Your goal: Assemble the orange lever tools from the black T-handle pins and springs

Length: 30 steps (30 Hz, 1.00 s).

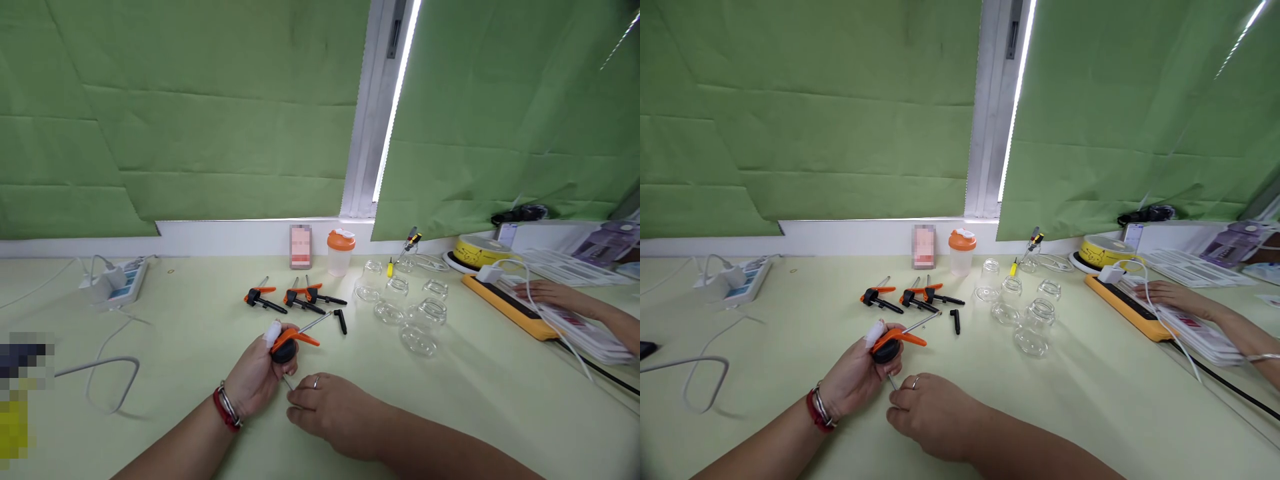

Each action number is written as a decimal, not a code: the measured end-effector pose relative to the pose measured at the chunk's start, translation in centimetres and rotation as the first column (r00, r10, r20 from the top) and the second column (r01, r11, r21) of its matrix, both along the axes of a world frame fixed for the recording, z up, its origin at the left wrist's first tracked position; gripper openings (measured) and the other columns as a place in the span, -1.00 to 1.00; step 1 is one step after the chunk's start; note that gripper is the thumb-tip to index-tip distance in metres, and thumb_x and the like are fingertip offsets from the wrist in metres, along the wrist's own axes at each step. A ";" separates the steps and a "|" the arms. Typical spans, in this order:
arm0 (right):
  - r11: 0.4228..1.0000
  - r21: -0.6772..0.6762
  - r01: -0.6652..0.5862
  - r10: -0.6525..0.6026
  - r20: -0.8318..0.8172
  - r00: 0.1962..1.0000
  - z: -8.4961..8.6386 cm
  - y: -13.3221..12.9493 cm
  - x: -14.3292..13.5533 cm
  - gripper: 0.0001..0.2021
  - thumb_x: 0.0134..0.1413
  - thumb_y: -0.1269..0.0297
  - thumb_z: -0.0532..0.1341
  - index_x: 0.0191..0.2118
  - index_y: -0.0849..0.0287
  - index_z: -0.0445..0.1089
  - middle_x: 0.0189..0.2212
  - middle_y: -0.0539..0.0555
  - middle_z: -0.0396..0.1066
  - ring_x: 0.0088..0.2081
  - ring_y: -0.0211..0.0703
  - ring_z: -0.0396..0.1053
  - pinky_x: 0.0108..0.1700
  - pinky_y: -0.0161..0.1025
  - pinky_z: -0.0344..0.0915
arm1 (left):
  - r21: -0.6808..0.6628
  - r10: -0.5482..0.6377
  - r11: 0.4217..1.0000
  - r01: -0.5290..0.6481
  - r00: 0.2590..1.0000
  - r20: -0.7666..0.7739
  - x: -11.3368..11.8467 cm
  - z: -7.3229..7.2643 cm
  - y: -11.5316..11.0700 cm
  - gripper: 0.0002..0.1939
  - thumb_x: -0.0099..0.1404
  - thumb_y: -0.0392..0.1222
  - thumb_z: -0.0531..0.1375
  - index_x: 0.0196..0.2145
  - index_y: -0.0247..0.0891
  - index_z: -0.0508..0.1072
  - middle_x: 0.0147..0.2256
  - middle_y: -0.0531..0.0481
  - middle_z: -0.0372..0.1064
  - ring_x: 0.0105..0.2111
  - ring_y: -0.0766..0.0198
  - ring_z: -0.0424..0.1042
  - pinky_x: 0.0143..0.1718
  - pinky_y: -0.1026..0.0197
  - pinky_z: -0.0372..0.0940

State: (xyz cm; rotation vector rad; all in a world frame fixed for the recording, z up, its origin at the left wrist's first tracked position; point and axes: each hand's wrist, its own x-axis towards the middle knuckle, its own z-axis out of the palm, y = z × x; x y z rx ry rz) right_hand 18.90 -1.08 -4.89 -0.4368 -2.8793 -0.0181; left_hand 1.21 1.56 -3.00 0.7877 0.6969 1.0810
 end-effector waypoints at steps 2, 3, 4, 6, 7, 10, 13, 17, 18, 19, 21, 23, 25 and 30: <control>0.998 0.061 -0.021 0.020 0.018 1.000 0.4 -0.5 -0.2 -0.75 0.05 0.47 0.12 -0.11 0.24 0.35 -0.23 0.14 0.45 -0.24 -0.16 0.31 -0.16 -0.25 0.24 | -0.008 -0.013 1.000 0.013 1.000 -0.028 0.1 -0.2 0.0 -0.67 0.32 0.03 0.06 -0.24 -0.32 0.39 -0.59 0.11 0.15 -0.62 0.38 0.11 -0.53 0.26 0.11; 0.995 0.094 -0.037 0.034 0.028 0.999 0.6 -0.7 -0.3 -0.79 0.04 0.47 0.13 -0.16 0.25 0.36 -0.30 0.11 0.44 -0.29 -0.17 0.30 -0.20 -0.26 0.24 | -0.003 -0.020 1.000 0.020 0.999 -0.039 0.2 -0.3 0.0 -0.67 0.33 0.03 0.06 -0.24 -0.32 0.39 -0.60 0.12 0.13 -0.62 0.38 0.11 -0.54 0.26 0.11; 0.990 0.127 -0.053 0.049 0.034 0.998 0.8 -0.9 -0.4 -0.83 0.05 0.47 0.13 -0.20 0.25 0.36 -0.35 0.09 0.43 -0.34 -0.18 0.29 -0.24 -0.26 0.23 | 0.005 -0.027 1.000 0.028 0.998 -0.048 0.2 -0.3 0.0 -0.67 0.33 0.03 0.05 -0.24 -0.32 0.39 -0.60 0.13 0.12 -0.61 0.38 0.10 -0.54 0.26 0.10; 0.979 0.188 -0.079 0.076 0.024 0.997 0.9 -1.3 -0.6 -0.89 0.08 0.46 0.13 -0.25 0.24 0.36 -0.44 0.05 0.39 -0.40 -0.20 0.26 -0.30 -0.26 0.20 | 0.024 -0.042 0.999 0.043 0.997 -0.071 0.3 -0.5 0.1 -0.67 0.33 0.03 0.05 -0.24 -0.32 0.39 -0.60 0.13 0.11 -0.60 0.37 0.10 -0.53 0.26 0.11; 0.973 0.214 -0.088 0.088 0.010 0.996 0.9 -1.4 -0.7 -0.90 0.10 0.46 0.12 -0.28 0.23 0.36 -0.47 0.03 0.37 -0.42 -0.20 0.25 -0.32 -0.25 0.19 | 0.029 -0.049 0.998 0.052 0.995 -0.087 0.3 -0.5 0.1 -0.67 0.32 0.03 0.06 -0.24 -0.31 0.39 -0.59 0.13 0.11 -0.60 0.37 0.10 -0.53 0.26 0.11; 0.960 0.255 -0.114 0.124 -0.023 0.992 0.7 -1.9 -0.9 -0.91 0.10 0.46 0.11 -0.34 0.23 0.35 -0.53 0.01 0.33 -0.46 -0.21 0.22 -0.36 -0.24 0.16 | 0.021 -0.084 0.996 0.088 0.986 -0.142 0.4 -0.5 0.1 -0.66 0.31 0.06 0.07 -0.25 -0.31 0.39 -0.59 0.13 0.12 -0.60 0.37 0.10 -0.52 0.26 0.12; 0.958 0.258 -0.129 0.138 -0.017 0.990 0.4 -2.3 -1.0 -0.92 0.09 0.44 0.12 -0.37 0.22 0.34 -0.53 -0.01 0.31 -0.47 -0.22 0.20 -0.39 -0.25 0.14 | -0.013 -0.134 0.991 0.134 0.971 -0.200 0.5 -0.3 -0.2 -0.61 0.29 0.11 0.07 -0.25 -0.31 0.39 -0.57 0.11 0.15 -0.60 0.37 0.12 -0.51 0.25 0.14; 0.958 0.266 -0.104 0.107 0.003 0.994 0.1 -2.5 -1.0 -0.95 0.09 0.41 0.13 -0.36 0.19 0.33 -0.51 -0.03 0.30 -0.48 -0.23 0.18 -0.43 -0.26 0.12 | -0.025 -0.176 0.984 0.175 0.957 -0.229 0.7 -0.2 -0.5 -0.60 0.27 0.12 0.08 -0.25 -0.31 0.41 -0.54 0.10 0.16 -0.58 0.38 0.12 -0.53 0.27 0.13; 0.958 0.270 -0.099 0.105 -0.008 0.994 0.1 -2.5 -1.0 -0.95 0.10 0.41 0.13 -0.34 0.19 0.33 -0.51 -0.04 0.30 -0.48 -0.23 0.18 -0.43 -0.26 0.12 | -0.030 -0.182 0.983 0.180 0.957 -0.226 0.7 -0.2 -0.5 -0.61 0.27 0.11 0.09 -0.26 -0.31 0.41 -0.53 0.09 0.16 -0.58 0.38 0.12 -0.53 0.28 0.13; 0.956 0.278 -0.093 0.106 -0.033 0.994 0.2 -2.4 -1.0 -0.93 0.11 0.40 0.12 -0.30 0.19 0.34 -0.50 -0.04 0.31 -0.48 -0.23 0.17 -0.44 -0.26 0.12 | -0.037 -0.187 0.982 0.184 0.957 -0.220 0.8 -0.2 -0.6 -0.62 0.26 0.11 0.11 -0.27 -0.31 0.41 -0.53 0.09 0.17 -0.57 0.37 0.12 -0.54 0.28 0.13; 0.954 0.291 -0.069 0.108 -0.122 0.987 0.5 -2.2 -1.1 -0.89 0.14 0.39 0.09 -0.24 0.20 0.34 -0.49 -0.04 0.32 -0.49 -0.24 0.17 -0.45 -0.26 0.13 | -0.057 -0.200 0.980 0.192 0.959 -0.202 0.9 -0.3 -0.7 -0.63 0.25 0.11 0.12 -0.28 -0.30 0.41 -0.54 0.10 0.16 -0.57 0.37 0.12 -0.54 0.29 0.13; 0.966 0.258 -0.018 0.093 -0.282 0.955 1.0 -2.0 -1.2 -0.85 0.16 0.40 0.04 -0.20 0.19 0.32 -0.46 -0.02 0.35 -0.47 -0.24 0.20 -0.44 -0.26 0.17 | -0.084 -0.213 0.976 0.200 0.960 -0.180 1.0 -0.3 -0.9 -0.62 0.24 0.13 0.13 -0.28 -0.28 0.41 -0.54 0.09 0.18 -0.55 0.35 0.16 -0.51 0.29 0.15; 0.990 0.138 0.037 0.037 -0.497 0.867 1.7 -1.8 -1.2 -0.80 0.16 0.44 0.00 -0.15 0.19 0.30 -0.39 0.04 0.39 -0.40 -0.23 0.27 -0.37 -0.27 0.25 | -0.085 -0.223 0.973 0.212 0.962 -0.154 1.0 -0.3 -1.0 -0.62 0.24 0.13 0.14 -0.28 -0.28 0.42 -0.49 0.05 0.25 -0.49 0.32 0.23 -0.44 0.27 0.18; 0.911 -0.404 0.078 -0.378 -0.746 0.548 3.2 -0.9 -0.9 -0.83 0.12 0.45 0.05 -0.18 0.15 0.30 -0.42 0.03 0.36 -0.39 -0.25 0.33 -0.31 -0.29 0.33 | -0.009 -0.233 0.972 0.233 0.966 -0.113 1.6 -0.7 -1.1 -0.60 0.23 0.15 0.14 -0.39 -0.31 0.41 -0.52 0.04 0.25 -0.54 0.34 0.20 -0.46 0.26 0.18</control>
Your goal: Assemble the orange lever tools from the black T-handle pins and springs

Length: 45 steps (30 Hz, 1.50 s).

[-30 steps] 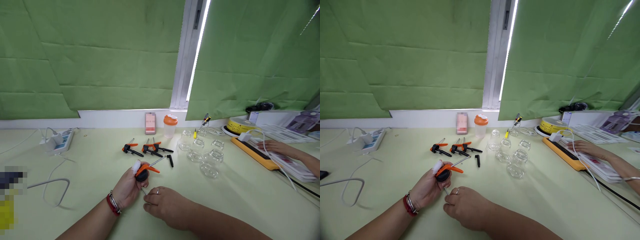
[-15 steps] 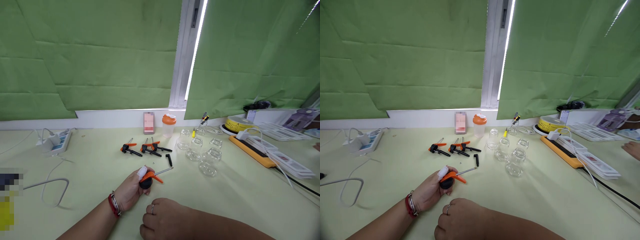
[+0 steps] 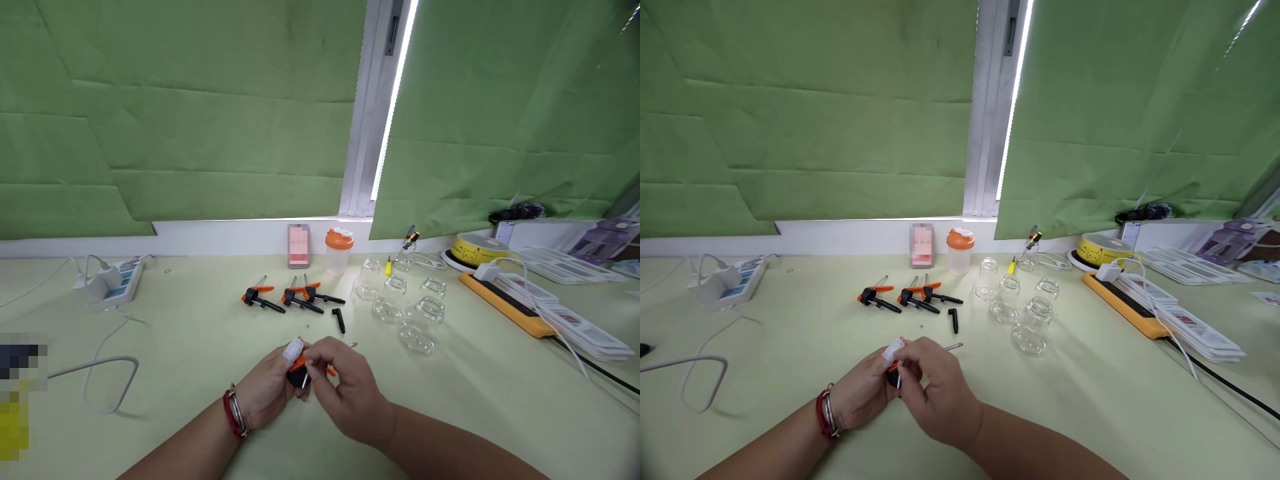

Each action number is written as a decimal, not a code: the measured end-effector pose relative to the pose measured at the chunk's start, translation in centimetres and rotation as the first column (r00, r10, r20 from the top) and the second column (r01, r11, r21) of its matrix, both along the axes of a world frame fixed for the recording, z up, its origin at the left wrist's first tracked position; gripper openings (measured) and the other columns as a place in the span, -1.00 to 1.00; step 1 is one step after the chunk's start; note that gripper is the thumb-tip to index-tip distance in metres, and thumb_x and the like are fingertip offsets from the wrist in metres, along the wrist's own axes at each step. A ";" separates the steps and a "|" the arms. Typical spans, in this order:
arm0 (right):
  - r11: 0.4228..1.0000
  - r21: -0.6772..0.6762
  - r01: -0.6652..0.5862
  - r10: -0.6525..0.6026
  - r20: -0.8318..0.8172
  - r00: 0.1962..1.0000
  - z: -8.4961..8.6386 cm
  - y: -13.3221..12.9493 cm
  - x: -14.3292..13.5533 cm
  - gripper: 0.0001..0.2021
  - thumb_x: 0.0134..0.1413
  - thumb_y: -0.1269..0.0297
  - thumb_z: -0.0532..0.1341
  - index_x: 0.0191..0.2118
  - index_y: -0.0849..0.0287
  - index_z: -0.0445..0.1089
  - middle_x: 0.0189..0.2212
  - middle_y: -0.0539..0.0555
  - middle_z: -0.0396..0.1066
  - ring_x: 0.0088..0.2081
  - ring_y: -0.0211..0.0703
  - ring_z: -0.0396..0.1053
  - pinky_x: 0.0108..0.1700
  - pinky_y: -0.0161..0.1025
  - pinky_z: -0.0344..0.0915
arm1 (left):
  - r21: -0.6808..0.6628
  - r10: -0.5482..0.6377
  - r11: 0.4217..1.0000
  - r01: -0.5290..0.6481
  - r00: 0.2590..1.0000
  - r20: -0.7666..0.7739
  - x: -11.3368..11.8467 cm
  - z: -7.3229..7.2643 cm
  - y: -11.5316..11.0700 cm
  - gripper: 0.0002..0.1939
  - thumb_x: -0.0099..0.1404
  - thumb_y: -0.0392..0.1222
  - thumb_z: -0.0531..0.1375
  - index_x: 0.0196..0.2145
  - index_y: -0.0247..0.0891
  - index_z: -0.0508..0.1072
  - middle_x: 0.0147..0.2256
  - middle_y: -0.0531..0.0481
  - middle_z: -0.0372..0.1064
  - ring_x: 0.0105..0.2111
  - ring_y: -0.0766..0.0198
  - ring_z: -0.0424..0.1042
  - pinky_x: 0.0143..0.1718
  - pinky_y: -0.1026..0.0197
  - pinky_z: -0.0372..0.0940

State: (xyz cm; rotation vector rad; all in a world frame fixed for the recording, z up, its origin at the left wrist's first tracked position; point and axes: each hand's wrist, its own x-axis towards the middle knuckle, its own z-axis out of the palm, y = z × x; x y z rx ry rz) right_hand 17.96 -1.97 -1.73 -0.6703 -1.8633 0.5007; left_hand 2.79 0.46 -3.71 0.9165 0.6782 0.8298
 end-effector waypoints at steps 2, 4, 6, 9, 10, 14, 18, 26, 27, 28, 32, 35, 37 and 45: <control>0.980 -0.193 0.047 -0.073 -0.128 0.989 0.1 0.6 0.1 -0.89 0.13 0.39 0.09 -0.22 0.15 0.31 -0.44 0.01 0.33 -0.42 -0.27 0.31 -0.35 -0.31 0.33 | -0.003 -0.002 1.000 0.002 1.000 0.004 0.3 -0.2 -0.1 -0.59 0.23 0.16 0.13 -0.43 -0.30 0.39 -0.57 0.08 0.20 -0.60 0.37 0.16 -0.50 0.25 0.16; 0.949 -0.313 0.042 -0.119 -0.231 0.966 -0.1 1.1 0.1 -0.91 0.13 0.34 0.12 -0.23 0.16 0.31 -0.43 0.02 0.33 -0.40 -0.27 0.32 -0.35 -0.31 0.34 | -0.003 -0.013 1.000 0.013 1.000 -0.008 0.5 -0.3 -0.2 -0.57 0.23 0.18 0.12 -0.45 -0.30 0.37 -0.59 0.09 0.18 -0.62 0.36 0.15 -0.51 0.23 0.15; 0.924 -0.382 0.011 -0.126 -0.277 0.953 -0.4 1.5 0.0 -0.89 0.12 0.31 0.14 -0.22 0.17 0.31 -0.41 0.03 0.34 -0.38 -0.26 0.33 -0.33 -0.30 0.35 | 0.004 -0.019 1.000 0.019 1.000 -0.023 0.7 -0.3 -0.4 -0.56 0.21 0.20 0.13 -0.48 -0.29 0.35 -0.60 0.09 0.17 -0.62 0.36 0.16 -0.52 0.23 0.15; 0.920 -0.393 -0.009 -0.096 -0.247 0.964 -0.6 1.7 0.0 -0.89 0.11 0.30 0.15 -0.24 0.18 0.32 -0.44 0.02 0.34 -0.41 -0.27 0.32 -0.35 -0.30 0.34 | 0.017 -0.015 1.000 0.016 0.999 -0.030 0.7 -0.2 -0.5 -0.55 0.15 0.22 0.18 -0.49 -0.29 0.35 -0.61 0.09 0.17 -0.62 0.35 0.17 -0.53 0.23 0.15; 0.925 -0.379 -0.003 -0.088 -0.222 0.971 -0.6 1.6 -0.1 -0.90 0.11 0.31 0.14 -0.26 0.18 0.33 -0.45 0.01 0.34 -0.42 -0.28 0.31 -0.35 -0.31 0.33 | 0.019 -0.013 1.000 0.014 0.999 -0.031 0.7 -0.2 -0.5 -0.54 0.14 0.22 0.19 -0.49 -0.29 0.35 -0.61 0.09 0.17 -0.62 0.34 0.18 -0.53 0.23 0.16; 0.938 -0.347 0.006 -0.055 -0.133 0.990 -0.5 1.4 0.0 -0.91 0.11 0.33 0.13 -0.28 0.18 0.35 -0.45 0.02 0.34 -0.44 -0.28 0.31 -0.37 -0.31 0.32 | 0.018 -0.004 1.000 0.005 0.999 -0.046 0.6 -0.3 -0.5 -0.54 0.13 0.21 0.20 -0.48 -0.31 0.37 -0.60 0.08 0.19 -0.61 0.34 0.19 -0.53 0.22 0.16; 0.955 -0.297 0.001 -0.024 -0.073 0.997 -0.6 1.2 0.0 -0.90 0.10 0.37 0.11 -0.27 0.17 0.36 -0.38 0.04 0.37 -0.41 -0.27 0.35 -0.35 -0.31 0.34 | 0.030 -0.016 0.999 0.018 0.998 -0.056 0.6 -0.5 -0.5 -0.55 0.13 0.21 0.20 -0.45 -0.31 0.39 -0.59 0.06 0.22 -0.60 0.33 0.20 -0.53 0.23 0.16; 0.988 -0.155 0.011 -0.007 0.031 0.999 -0.9 1.3 -0.1 -0.85 0.05 0.46 0.12 -0.35 0.16 0.43 -0.37 0.05 0.42 -0.40 -0.29 0.39 -0.35 -0.35 0.35 | 0.010 -0.015 1.000 0.015 1.000 -0.028 0.5 -0.6 -0.4 -0.49 0.14 0.29 0.15 -0.47 -0.31 0.38 -0.58 0.06 0.24 -0.60 0.35 0.19 -0.51 0.22 0.18; 0.990 -0.138 0.011 -0.005 0.045 0.999 -0.9 1.3 -0.1 -0.84 0.06 0.46 0.11 -0.35 0.15 0.44 -0.38 0.05 0.43 -0.38 -0.29 0.40 -0.32 -0.34 0.35 | 0.001 -0.012 1.000 0.012 1.000 -0.026 0.6 -0.7 -0.4 -0.48 0.14 0.29 0.15 -0.48 -0.31 0.37 -0.59 0.06 0.23 -0.60 0.35 0.19 -0.51 0.22 0.19; 0.992 -0.126 0.010 -0.002 0.061 0.998 -1.0 1.3 -0.1 -0.83 0.06 0.46 0.11 -0.34 0.15 0.45 -0.38 0.05 0.44 -0.37 -0.28 0.41 -0.30 -0.33 0.36 | -0.009 -0.009 1.000 0.008 1.000 -0.024 0.6 -0.8 -0.4 -0.48 0.14 0.29 0.15 -0.48 -0.30 0.37 -0.59 0.07 0.23 -0.60 0.35 0.19 -0.51 0.21 0.19; 0.994 -0.109 -0.008 0.020 0.113 0.993 -1.0 1.3 0.0 -0.80 0.08 0.45 0.11 -0.31 0.14 0.48 -0.37 0.05 0.44 -0.38 -0.29 0.41 -0.30 -0.34 0.38 | -0.035 -0.008 0.999 0.008 1.000 -0.018 0.5 -1.1 -0.3 -0.48 0.16 0.29 0.13 -0.48 -0.30 0.36 -0.57 0.05 0.27 -0.58 0.33 0.22 -0.50 0.21 0.19; 0.992 -0.126 -0.023 0.040 0.135 0.990 -1.0 1.2 0.1 -0.78 0.09 0.46 0.10 -0.30 0.13 0.49 -0.34 0.05 0.41 -0.42 -0.32 0.40 -0.35 -0.36 0.38 | -0.032 -0.026 0.999 0.026 1.000 -0.005 0.4 -1.0 -0.3 -0.46 0.17 0.31 0.09 -0.49 -0.30 0.36 -0.58 0.03 0.28 -0.58 0.32 0.24 -0.49 0.19 0.20; 0.991 -0.132 -0.023 0.044 0.158 0.987 -0.9 1.1 0.1 -0.78 0.09 0.45 0.10 -0.30 0.12 0.50 -0.32 0.06 0.40 -0.45 -0.32 0.39 -0.38 -0.36 0.38 | -0.028 -0.030 0.999 0.029 1.000 -0.004 0.4 -0.8 -0.4 -0.45 0.17 0.32 0.09 -0.50 -0.31 0.37 -0.59 0.02 0.29 -0.58 0.30 0.25 -0.49 0.19 0.21; 0.999 0.032 0.006 -0.014 0.258 0.966 -0.8 1.3 0.1 -0.78 0.10 0.43 0.08 -0.30 0.13 0.49 -0.31 0.07 0.47 -0.38 -0.26 0.41 -0.31 -0.28 0.37 | -0.054 -0.029 0.998 0.031 0.999 0.029 0.4 -0.4 -0.4 -0.49 0.21 0.25 0.10 -0.48 -0.31 0.42 -0.57 0.00 0.33 -0.54 0.30 0.28 -0.50 0.25 0.16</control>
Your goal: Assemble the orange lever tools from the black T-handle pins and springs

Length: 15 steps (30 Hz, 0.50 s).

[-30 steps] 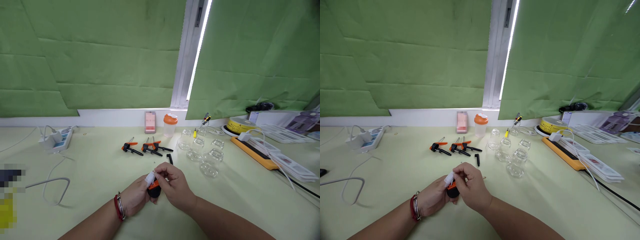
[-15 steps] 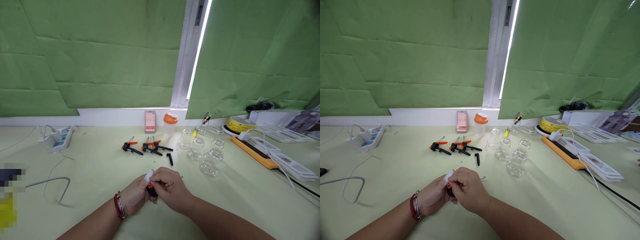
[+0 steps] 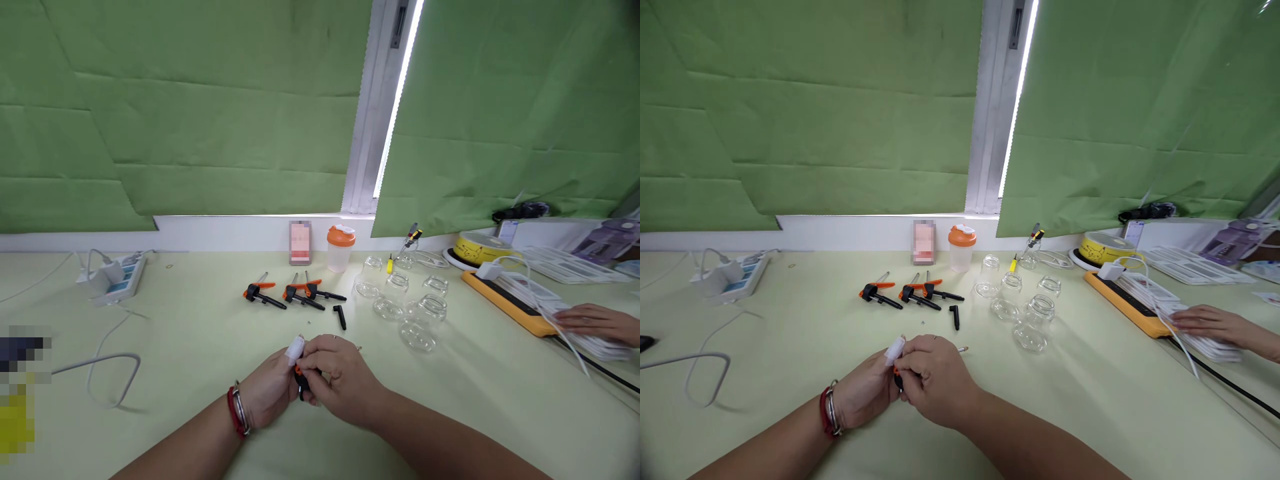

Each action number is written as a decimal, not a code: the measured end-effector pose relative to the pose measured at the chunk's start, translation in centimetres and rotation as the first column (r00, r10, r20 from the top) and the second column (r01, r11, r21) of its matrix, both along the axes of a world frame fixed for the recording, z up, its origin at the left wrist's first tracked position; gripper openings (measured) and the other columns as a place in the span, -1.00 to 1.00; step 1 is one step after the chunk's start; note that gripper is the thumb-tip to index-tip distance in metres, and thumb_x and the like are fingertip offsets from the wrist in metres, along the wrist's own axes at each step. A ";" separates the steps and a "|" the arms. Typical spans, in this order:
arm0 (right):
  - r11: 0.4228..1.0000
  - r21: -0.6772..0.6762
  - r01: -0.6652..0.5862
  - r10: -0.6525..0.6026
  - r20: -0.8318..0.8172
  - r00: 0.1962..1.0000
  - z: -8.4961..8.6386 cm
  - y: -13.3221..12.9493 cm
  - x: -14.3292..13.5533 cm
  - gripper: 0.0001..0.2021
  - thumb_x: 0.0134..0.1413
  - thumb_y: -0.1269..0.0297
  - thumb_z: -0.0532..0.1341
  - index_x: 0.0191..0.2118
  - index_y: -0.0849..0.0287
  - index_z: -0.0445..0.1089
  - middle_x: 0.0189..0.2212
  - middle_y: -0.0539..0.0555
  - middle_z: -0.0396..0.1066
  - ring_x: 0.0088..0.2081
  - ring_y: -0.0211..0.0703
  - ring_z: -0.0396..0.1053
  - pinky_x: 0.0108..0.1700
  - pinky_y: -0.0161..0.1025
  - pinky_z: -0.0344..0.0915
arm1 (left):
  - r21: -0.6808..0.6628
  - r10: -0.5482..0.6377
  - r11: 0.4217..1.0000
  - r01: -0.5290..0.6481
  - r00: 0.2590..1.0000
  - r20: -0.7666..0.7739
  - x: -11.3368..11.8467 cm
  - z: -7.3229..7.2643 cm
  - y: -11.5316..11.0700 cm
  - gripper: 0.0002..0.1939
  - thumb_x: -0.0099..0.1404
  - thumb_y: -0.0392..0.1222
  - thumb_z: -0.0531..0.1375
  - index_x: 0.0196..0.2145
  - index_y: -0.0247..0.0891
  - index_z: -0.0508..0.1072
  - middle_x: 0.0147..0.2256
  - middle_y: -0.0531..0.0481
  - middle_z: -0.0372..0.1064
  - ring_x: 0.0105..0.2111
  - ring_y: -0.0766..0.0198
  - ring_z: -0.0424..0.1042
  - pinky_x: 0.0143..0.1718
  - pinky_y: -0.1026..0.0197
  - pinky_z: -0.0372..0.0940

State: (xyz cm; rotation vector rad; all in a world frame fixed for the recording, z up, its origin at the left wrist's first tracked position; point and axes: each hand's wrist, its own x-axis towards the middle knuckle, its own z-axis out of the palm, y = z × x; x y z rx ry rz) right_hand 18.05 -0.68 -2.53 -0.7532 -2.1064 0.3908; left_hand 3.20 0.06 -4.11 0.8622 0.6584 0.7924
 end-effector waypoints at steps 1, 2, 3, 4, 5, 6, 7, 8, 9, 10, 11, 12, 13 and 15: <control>0.999 0.042 0.013 -0.014 0.020 1.000 0.0 0.0 0.0 -0.80 0.09 0.43 0.10 -0.30 0.14 0.48 -0.31 0.07 0.48 -0.33 -0.23 0.41 -0.26 -0.25 0.36 | -0.007 0.004 1.000 -0.004 1.000 0.011 0.0 0.0 0.0 -0.51 0.22 0.23 0.10 -0.44 -0.31 0.44 -0.54 -0.02 0.36 -0.52 0.28 0.31 -0.48 0.24 0.17; 0.997 0.077 0.023 -0.027 0.047 0.999 0.0 0.0 0.0 -0.82 0.08 0.42 0.12 -0.28 0.14 0.48 -0.29 0.07 0.49 -0.30 -0.21 0.41 -0.21 -0.22 0.34 | -0.013 0.011 1.000 -0.010 1.000 0.026 -0.1 -0.1 0.1 -0.54 0.24 0.20 0.11 -0.38 -0.31 0.46 -0.49 -0.04 0.39 -0.48 0.26 0.33 -0.44 0.23 0.19; 0.995 0.100 0.028 -0.036 0.078 0.996 0.0 0.0 0.1 -0.83 0.06 0.41 0.14 -0.26 0.14 0.47 -0.27 0.07 0.48 -0.27 -0.19 0.40 -0.17 -0.18 0.32 | -0.017 0.016 1.000 -0.016 0.999 0.044 -0.1 -0.1 0.1 -0.57 0.26 0.17 0.11 -0.33 -0.30 0.47 -0.44 -0.06 0.41 -0.43 0.24 0.36 -0.39 0.21 0.21; 0.993 0.112 0.029 -0.041 0.107 0.993 0.0 0.0 0.1 -0.82 0.04 0.41 0.15 -0.24 0.14 0.46 -0.25 0.08 0.48 -0.27 -0.18 0.38 -0.16 -0.16 0.29 | -0.015 0.019 1.000 -0.018 0.998 0.065 -0.2 -0.1 0.1 -0.60 0.27 0.14 0.11 -0.29 -0.30 0.47 -0.38 -0.08 0.43 -0.37 0.22 0.37 -0.33 0.20 0.23; 0.993 0.115 0.025 -0.040 0.131 0.991 0.1 0.0 0.1 -0.80 0.02 0.41 0.17 -0.21 0.14 0.45 -0.23 0.08 0.47 -0.26 -0.16 0.37 -0.14 -0.14 0.27 | -0.006 0.019 1.000 -0.018 0.996 0.088 -0.2 -0.1 0.2 -0.61 0.29 0.11 0.11 -0.27 -0.30 0.48 -0.34 -0.10 0.44 -0.32 0.20 0.38 -0.27 0.18 0.23; 0.994 0.112 0.018 -0.035 0.151 0.988 0.1 0.0 0.2 -0.78 0.00 0.42 0.17 -0.19 0.14 0.45 -0.22 0.08 0.46 -0.26 -0.15 0.35 -0.14 -0.13 0.26 | 0.005 0.015 1.000 -0.016 0.994 0.109 -0.3 -0.1 0.3 -0.62 0.31 0.08 0.09 -0.26 -0.30 0.48 -0.30 -0.11 0.44 -0.28 0.18 0.38 -0.22 0.17 0.23; 0.994 0.107 0.011 -0.029 0.167 0.986 0.1 0.0 0.2 -0.76 -0.01 0.44 0.18 -0.17 0.13 0.44 -0.21 0.08 0.46 -0.26 -0.15 0.33 -0.13 -0.12 0.24 | 0.021 0.011 1.000 -0.014 0.992 0.126 -0.4 -0.1 0.3 -0.64 0.33 0.06 0.08 -0.24 -0.30 0.48 -0.27 -0.13 0.44 -0.25 0.17 0.37 -0.19 0.16 0.23; 0.995 0.103 0.007 -0.025 0.179 0.984 0.2 0.0 0.3 -0.74 -0.01 0.46 0.18 -0.16 0.12 0.43 -0.19 0.07 0.45 -0.25 -0.14 0.31 -0.12 -0.12 0.22 | 0.039 0.007 0.999 -0.013 0.991 0.137 -0.4 -0.1 0.4 -0.65 0.35 0.04 0.06 -0.23 -0.30 0.48 -0.25 -0.13 0.43 -0.22 0.16 0.37 -0.18 0.15 0.23; 0.995 0.101 0.002 -0.021 0.194 0.981 0.2 0.1 0.3 -0.72 -0.02 0.48 0.18 -0.14 0.12 0.42 -0.18 0.06 0.44 -0.23 -0.14 0.30 -0.10 -0.12 0.21 | 0.054 0.008 0.998 -0.016 0.990 0.142 -0.5 -0.1 0.5 -0.66 0.36 0.01 0.05 -0.23 -0.30 0.47 -0.23 -0.14 0.43 -0.21 0.16 0.36 -0.17 0.15 0.23; 0.995 0.100 -0.002 -0.019 0.211 0.977 0.2 0.1 0.4 -0.70 -0.01 0.49 0.18 -0.12 0.12 0.41 -0.15 0.06 0.43 -0.20 -0.13 0.28 -0.08 -0.11 0.19 | 0.064 0.011 0.998 -0.020 0.990 0.138 -0.6 -0.1 0.6 -0.67 0.37 -0.01 0.04 -0.23 -0.30 0.47 -0.23 -0.14 0.43 -0.20 0.16 0.36 -0.17 0.16 0.22; 0.995 0.099 -0.004 -0.019 0.231 0.973 0.1 0.1 0.4 -0.68 -0.01 0.49 0.18 -0.10 0.12 0.39 -0.12 0.06 0.41 -0.18 -0.12 0.27 -0.07 -0.11 0.18 | 0.069 0.013 0.997 -0.021 0.992 0.126 -0.6 0.0 0.7 -0.68 0.37 -0.02 0.04 -0.23 -0.30 0.47 -0.23 -0.13 0.42 -0.21 0.17 0.35 -0.18 0.16 0.22; 0.995 0.098 -0.004 -0.021 0.250 0.968 0.1 0.1 0.5 -0.67 0.00 0.50 0.17 -0.07 0.13 0.37 -0.10 0.07 0.40 -0.16 -0.12 0.26 -0.06 -0.11 0.17 | 0.074 0.012 0.997 -0.020 0.994 0.109 -0.7 0.0 0.8 -0.67 0.38 -0.02 0.03 -0.23 -0.30 0.47 -0.25 -0.13 0.42 -0.22 0.17 0.35 -0.20 0.16 0.22; 0.995 0.099 -0.004 -0.023 0.268 0.963 0.0 0.1 0.5 -0.67 0.01 0.50 0.16 -0.06 0.13 0.36 -0.08 0.08 0.38 -0.15 -0.12 0.25 -0.05 -0.10 0.17 | 0.083 0.008 0.996 -0.015 0.996 0.087 -0.8 0.0 0.8 -0.67 0.38 -0.02 0.03 -0.23 -0.31 0.47 -0.26 -0.13 0.42 -0.24 0.17 0.35 -0.21 0.16 0.22; 0.995 0.102 -0.003 -0.028 0.300 0.953 0.0 0.1 0.6 -0.67 0.04 0.51 0.13 -0.05 0.15 0.34 -0.04 0.10 0.36 -0.13 -0.11 0.24 -0.04 -0.10 0.16 | 0.127 -0.005 0.992 0.001 0.999 0.032 -1.0 0.2 0.9 -0.65 0.38 -0.01 0.02 -0.23 -0.32 0.47 -0.28 -0.13 0.42 -0.28 0.18 0.34 -0.22 0.15 0.22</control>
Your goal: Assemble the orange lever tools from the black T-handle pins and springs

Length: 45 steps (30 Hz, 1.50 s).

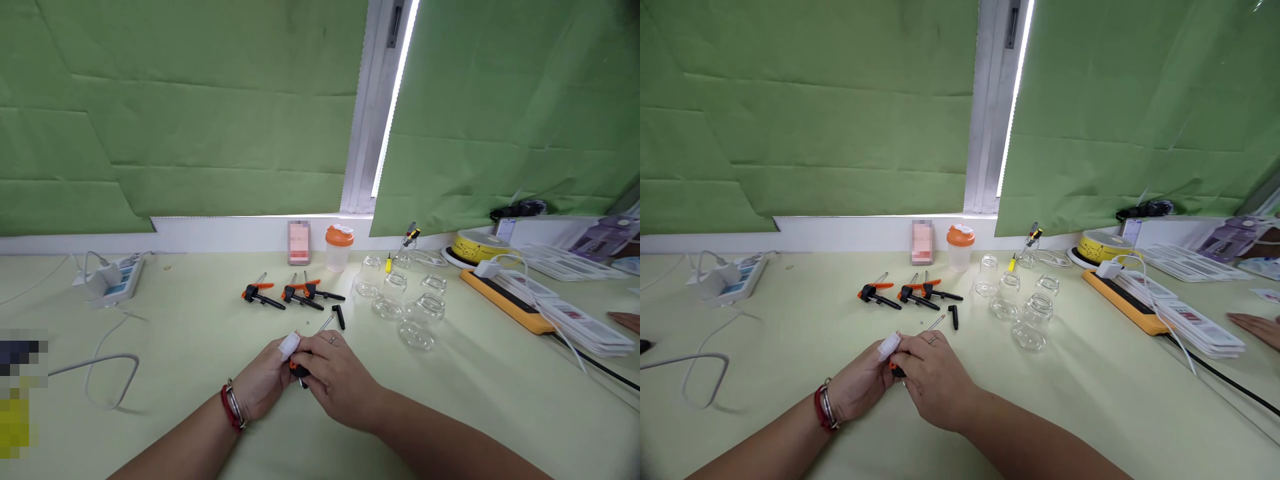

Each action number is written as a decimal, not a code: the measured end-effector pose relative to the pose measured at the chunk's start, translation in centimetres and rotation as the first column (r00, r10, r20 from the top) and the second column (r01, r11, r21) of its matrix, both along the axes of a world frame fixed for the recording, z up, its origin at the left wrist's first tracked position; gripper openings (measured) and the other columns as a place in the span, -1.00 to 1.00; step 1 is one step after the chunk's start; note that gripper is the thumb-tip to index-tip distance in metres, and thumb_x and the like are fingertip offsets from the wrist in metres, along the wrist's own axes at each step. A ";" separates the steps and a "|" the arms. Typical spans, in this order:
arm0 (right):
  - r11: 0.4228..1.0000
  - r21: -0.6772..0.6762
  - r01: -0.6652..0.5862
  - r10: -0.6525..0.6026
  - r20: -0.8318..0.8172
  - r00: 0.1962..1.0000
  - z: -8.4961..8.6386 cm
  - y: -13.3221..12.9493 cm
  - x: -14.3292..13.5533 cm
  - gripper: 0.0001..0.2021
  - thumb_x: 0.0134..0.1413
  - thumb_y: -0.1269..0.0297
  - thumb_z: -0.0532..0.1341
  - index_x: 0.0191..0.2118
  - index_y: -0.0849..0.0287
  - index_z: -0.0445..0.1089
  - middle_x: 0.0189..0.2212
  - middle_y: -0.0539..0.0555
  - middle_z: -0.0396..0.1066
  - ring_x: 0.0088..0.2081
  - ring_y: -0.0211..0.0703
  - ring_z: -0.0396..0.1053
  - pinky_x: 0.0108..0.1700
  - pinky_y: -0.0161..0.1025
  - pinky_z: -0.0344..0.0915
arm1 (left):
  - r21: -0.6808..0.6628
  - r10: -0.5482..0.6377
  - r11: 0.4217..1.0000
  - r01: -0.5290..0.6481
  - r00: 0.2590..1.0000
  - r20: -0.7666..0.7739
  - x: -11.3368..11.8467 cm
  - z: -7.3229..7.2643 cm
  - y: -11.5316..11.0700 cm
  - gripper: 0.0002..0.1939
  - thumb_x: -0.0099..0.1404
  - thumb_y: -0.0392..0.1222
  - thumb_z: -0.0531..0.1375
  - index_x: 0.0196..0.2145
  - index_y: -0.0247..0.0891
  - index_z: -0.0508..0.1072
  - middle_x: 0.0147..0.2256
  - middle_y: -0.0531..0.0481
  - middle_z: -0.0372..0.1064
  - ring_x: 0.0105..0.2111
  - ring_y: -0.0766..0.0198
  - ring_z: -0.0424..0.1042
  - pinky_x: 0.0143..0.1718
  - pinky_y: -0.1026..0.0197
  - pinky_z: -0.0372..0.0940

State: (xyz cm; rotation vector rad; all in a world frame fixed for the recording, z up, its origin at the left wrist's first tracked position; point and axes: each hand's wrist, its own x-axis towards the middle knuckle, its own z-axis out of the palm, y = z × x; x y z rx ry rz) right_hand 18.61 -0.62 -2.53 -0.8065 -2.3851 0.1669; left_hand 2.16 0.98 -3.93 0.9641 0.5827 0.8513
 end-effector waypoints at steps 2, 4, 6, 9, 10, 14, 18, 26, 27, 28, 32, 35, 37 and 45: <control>1.000 0.006 0.008 -0.008 0.024 1.000 0.0 0.0 0.0 -0.70 0.06 0.52 0.11 -0.07 0.17 0.34 -0.04 0.13 0.34 -0.12 -0.10 0.24 -0.05 -0.10 0.16 | 0.084 -0.002 0.996 0.008 0.998 -0.066 -0.2 0.2 0.0 -0.64 0.37 0.00 0.03 -0.25 -0.33 0.47 -0.30 -0.12 0.41 -0.30 0.18 0.33 -0.22 0.14 0.21; 1.000 0.003 0.014 -0.014 0.051 0.999 0.0 0.0 0.0 -0.74 0.06 0.53 0.10 -0.12 0.20 0.35 -0.07 0.14 0.34 -0.14 -0.11 0.24 -0.06 -0.11 0.17 | 0.160 -0.006 0.987 0.029 0.990 -0.138 -0.5 0.5 0.1 -0.65 0.35 0.02 0.05 -0.26 -0.32 0.47 -0.33 -0.10 0.39 -0.30 0.18 0.32 -0.23 0.15 0.21; 1.000 0.000 0.011 -0.011 0.073 0.997 -0.2 0.0 0.0 -0.80 0.07 0.54 0.09 -0.22 0.20 0.37 -0.12 0.12 0.35 -0.17 -0.13 0.24 -0.08 -0.13 0.18 | 0.195 -0.027 0.978 0.068 0.978 -0.205 -0.7 0.7 0.1 -0.66 0.32 0.03 0.08 -0.24 -0.31 0.46 -0.35 -0.08 0.38 -0.31 0.18 0.32 -0.24 0.16 0.21; 0.999 0.028 -0.023 0.021 0.077 0.997 -1.1 0.3 -0.1 -0.82 0.09 0.54 0.08 -0.30 0.18 0.38 -0.16 0.08 0.36 -0.17 -0.16 0.23 -0.06 -0.14 0.18 | 0.185 -0.075 0.974 0.130 0.957 -0.279 -1.0 0.8 0.2 -0.72 0.26 -0.01 0.18 -0.20 -0.27 0.43 -0.27 -0.07 0.39 -0.31 0.21 0.32 -0.26 0.19 0.22; 0.998 0.050 -0.043 0.039 0.069 0.997 -1.4 0.5 -0.1 -0.83 0.09 0.53 0.09 -0.31 0.18 0.39 -0.16 0.07 0.36 -0.15 -0.16 0.23 -0.04 -0.14 0.17 | 0.176 -0.093 0.973 0.148 0.953 -0.289 -1.0 0.8 0.2 -0.73 0.22 -0.05 0.22 -0.18 -0.25 0.42 -0.22 -0.07 0.38 -0.29 0.21 0.32 -0.25 0.19 0.23; 0.980 0.141 -0.137 0.129 0.058 0.990 -2.7 1.0 -0.3 -0.81 0.07 0.52 0.11 -0.25 0.17 0.40 -0.15 0.07 0.38 -0.08 -0.15 0.23 0.03 -0.12 0.16 | 0.144 -0.192 0.962 0.230 0.952 -0.238 -1.1 1.0 0.4 -0.57 0.08 -0.19 0.33 -0.08 -0.21 0.38 -0.11 -0.05 0.35 -0.12 0.13 0.32 -0.07 0.09 0.25; 0.964 0.171 -0.204 0.204 0.016 0.979 -2.5 1.2 -0.3 -0.75 0.03 0.57 0.08 -0.21 0.19 0.39 -0.15 0.10 0.39 -0.06 -0.17 0.26 0.08 -0.16 0.17 | 0.138 -0.234 0.955 0.262 0.953 -0.190 -1.2 1.1 0.4 -0.49 0.04 -0.25 0.34 -0.04 -0.21 0.34 -0.08 -0.10 0.35 -0.06 0.06 0.32 -0.02 0.00 0.23; 0.995 -0.034 -0.095 0.092 -0.080 0.993 -1.3 0.8 0.1 -0.65 -0.01 0.56 0.08 -0.06 0.20 0.31 0.03 0.16 0.28 0.00 -0.13 0.26 0.00 -0.18 0.24 | 0.170 -0.120 0.973 0.153 0.974 -0.190 -0.8 0.7 0.3 -0.51 0.02 -0.38 0.33 -0.08 -0.21 0.35 -0.13 -0.05 0.37 -0.09 0.13 0.34 -0.05 0.07 0.26; 0.995 -0.034 -0.089 0.086 -0.084 0.993 -1.4 1.0 0.3 -0.63 -0.01 0.56 0.09 -0.05 0.19 0.30 0.04 0.16 0.27 0.02 -0.12 0.24 0.04 -0.16 0.21 | 0.179 -0.075 0.977 0.112 0.977 -0.202 -0.8 0.7 0.4 -0.52 0.04 -0.38 0.32 -0.07 -0.21 0.34 -0.15 -0.03 0.36 -0.11 0.16 0.34 -0.05 0.10 0.26; 0.997 -0.034 -0.075 0.071 -0.097 0.993 -1.5 1.3 0.6 -0.62 -0.01 0.55 0.10 -0.03 0.18 0.29 0.05 0.16 0.26 0.05 -0.11 0.22 0.07 -0.14 0.19 | 0.180 -0.025 0.981 0.067 0.975 -0.222 -0.9 0.6 0.5 -0.52 0.04 -0.38 0.31 -0.07 -0.20 0.34 -0.18 -0.01 0.36 -0.15 0.20 0.35 -0.08 0.14 0.26; 0.986 -0.112 0.126 -0.148 -0.215 0.965 -2.2 3.7 2.7 -0.65 0.03 0.47 0.11 -0.01 0.17 0.30 0.06 0.18 0.23 0.08 -0.10 0.20 0.10 -0.12 0.18 | 0.135 0.140 0.986 -0.103 0.941 -0.309 -1.2 -0.1 1.1 -0.52 0.06 -0.36 0.28 -0.04 -0.18 0.30 -0.32 0.08 0.31 -0.39 0.34 0.32 -0.31 0.23 0.29; 0.939 -0.187 0.289 -0.320 -0.164 0.933 -2.9 5.8 4.5 -0.73 0.08 0.40 0.11 -0.08 0.14 0.39 0.05 0.18 0.24 0.07 -0.04 0.21 0.09 -0.06 0.18 | 0.114 0.186 0.981 -0.159 0.938 -0.293 -1.3 -0.3 1.4 -0.53 0.05 -0.34 0.28 -0.07 -0.20 0.30 -0.33 0.06 0.28 -0.39 0.32 0.28 -0.37 0.23 0.30; 0.900 -0.245 0.362 -0.387 -0.062 0.920 -3.3 6.9 5.4 -0.75 0.10 0.32 0.13 -0.11 0.14 0.44 0.05 0.20 0.26 0.06 0.03 0.22 0.09 0.01 0.17 | 0.099 0.204 0.978 -0.184 0.938 -0.280 -1.2 -0.2 1.3 -0.54 0.03 -0.34 0.29 -0.09 -0.21 0.32 -0.34 0.05 0.26 -0.36 0.30 0.26 -0.39 0.23 0.31; 0.762 -0.391 0.517 -0.529 0.086 0.844 -3.0 7.7 5.9 -0.88 0.00 0.38 0.18 -0.46 0.20 0.46 -0.09 0.13 0.39 -0.12 -0.05 0.35 -0.04 -0.15 0.24 | 0.048 0.266 0.964 -0.262 0.938 -0.224 -1.3 0.3 1.4 -0.63 0.02 -0.35 0.29 -0.18 -0.21 0.36 -0.34 0.05 0.24 -0.37 0.31 0.23 -0.44 0.26 0.30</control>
